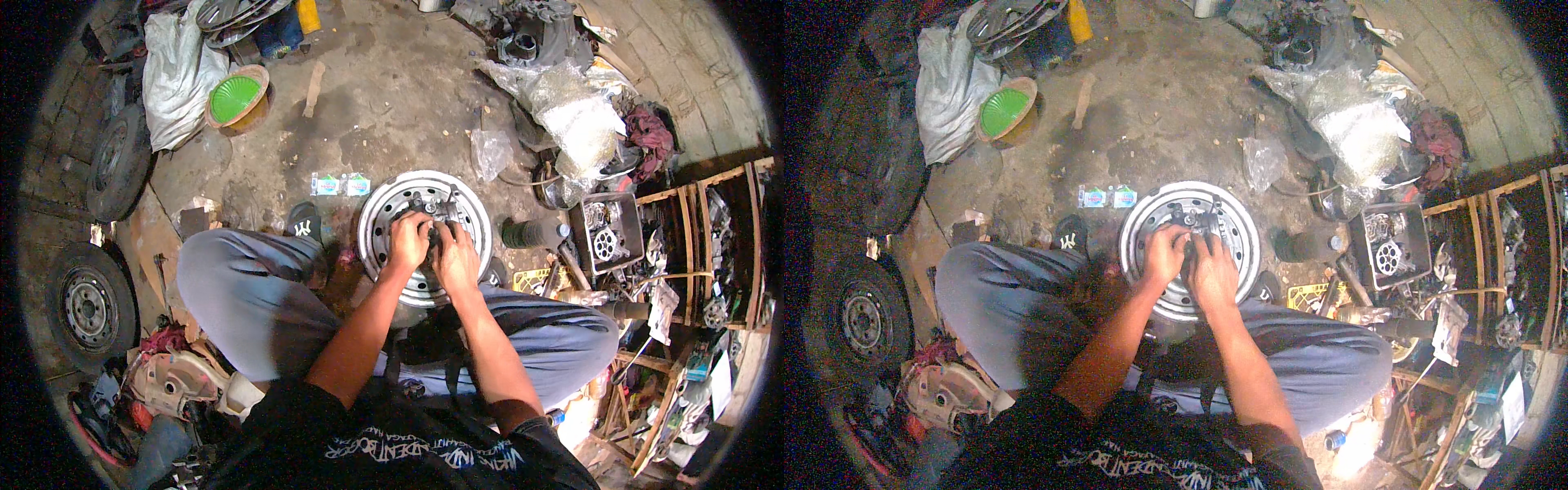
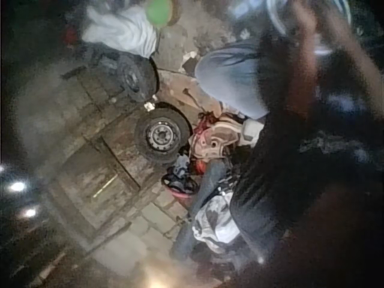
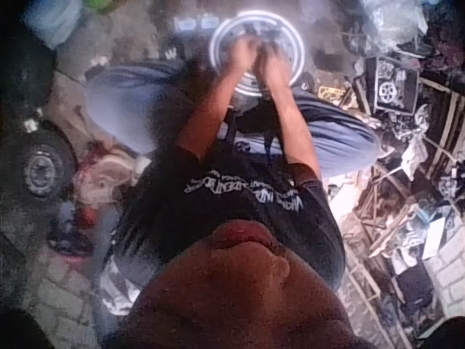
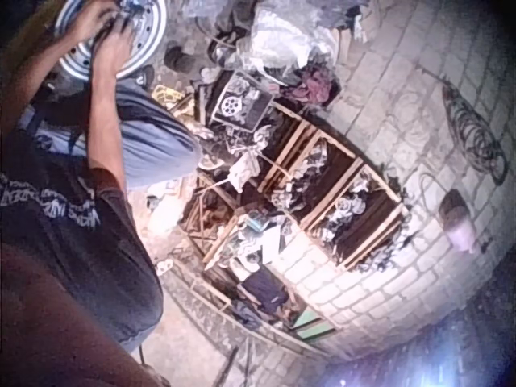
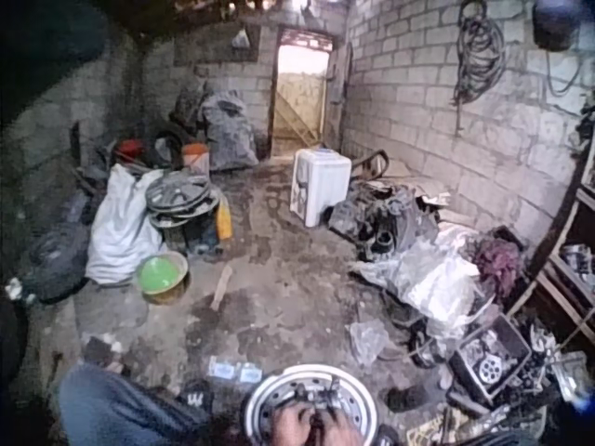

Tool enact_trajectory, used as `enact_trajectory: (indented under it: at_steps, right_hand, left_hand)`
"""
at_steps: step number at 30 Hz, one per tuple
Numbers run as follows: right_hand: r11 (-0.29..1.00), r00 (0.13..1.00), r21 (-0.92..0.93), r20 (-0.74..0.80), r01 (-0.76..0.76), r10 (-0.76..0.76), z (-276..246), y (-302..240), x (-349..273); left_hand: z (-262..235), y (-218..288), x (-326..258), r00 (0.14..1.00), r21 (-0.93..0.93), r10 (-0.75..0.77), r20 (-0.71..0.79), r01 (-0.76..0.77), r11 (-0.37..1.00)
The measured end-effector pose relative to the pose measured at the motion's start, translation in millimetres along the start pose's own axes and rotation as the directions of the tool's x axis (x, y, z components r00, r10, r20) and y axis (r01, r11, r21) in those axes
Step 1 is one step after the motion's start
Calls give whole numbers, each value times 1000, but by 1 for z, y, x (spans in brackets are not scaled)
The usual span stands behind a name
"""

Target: The person sits on the floor and assembles a wheel hub by hand. They unwrap a brake caliper, place it on the hub, and secure it with bolts, occasionally using a plastic bottle to apply liquid to the components.

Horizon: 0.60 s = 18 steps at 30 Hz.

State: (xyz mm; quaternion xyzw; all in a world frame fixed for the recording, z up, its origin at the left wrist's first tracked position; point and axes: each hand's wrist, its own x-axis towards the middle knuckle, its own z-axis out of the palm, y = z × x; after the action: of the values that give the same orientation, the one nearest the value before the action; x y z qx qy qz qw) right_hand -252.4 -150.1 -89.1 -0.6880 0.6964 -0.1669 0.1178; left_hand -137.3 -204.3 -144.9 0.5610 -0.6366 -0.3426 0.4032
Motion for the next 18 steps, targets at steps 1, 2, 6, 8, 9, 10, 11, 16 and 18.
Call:
enact_trajectory:
  at_steps: [1, 2, 6, 8, 9, 10, 11, 16, 18]
  right_hand:
    - [1000, 1000, -24, 29, -3, 4, -2, 0, 4]
    - [999, 998, -44, 58, -5, 8, -4, -1, 6]
    - [996, 996, -74, 68, 54, -49, 1, 5, 5]
    - [994, 994, -77, 78, 82, -76, -1, 6, 4]
    - [990, 993, -101, 78, 101, -94, 0, 10, 5]
    - [985, 991, -125, 78, 121, -112, 4, 16, 6]
    - [979, 988, -144, 74, 144, -135, 7, 19, 8]
    - [947, 950, -81, 17, 311, -311, 10, 36, 14]
    - [946, 948, -63, 20, 317, -316, 11, 40, 18]
  left_hand:
    - [0, 2, -1, 1000, 2, -12, 5, 12, 1000]
    - [0, 1, -2, 1000, -20, -8, -6, 8, 1000]
    - [-1, 2, -12, 999, -69, 1, -53, -5, 998]
    - [-1, 4, -14, 998, -71, 6, -61, -10, 997]
    - [-2, 6, -14, 998, -69, 11, -57, -15, 997]
    - [-3, 8, -14, 999, -68, 16, -52, -19, 998]
    - [-3, 6, -13, 998, -89, 9, -54, -14, 996]
    - [-7, 6, -14, 999, -62, -39, -28, 37, 997]
    - [-9, 8, -12, 998, -58, -62, -8, 62, 996]
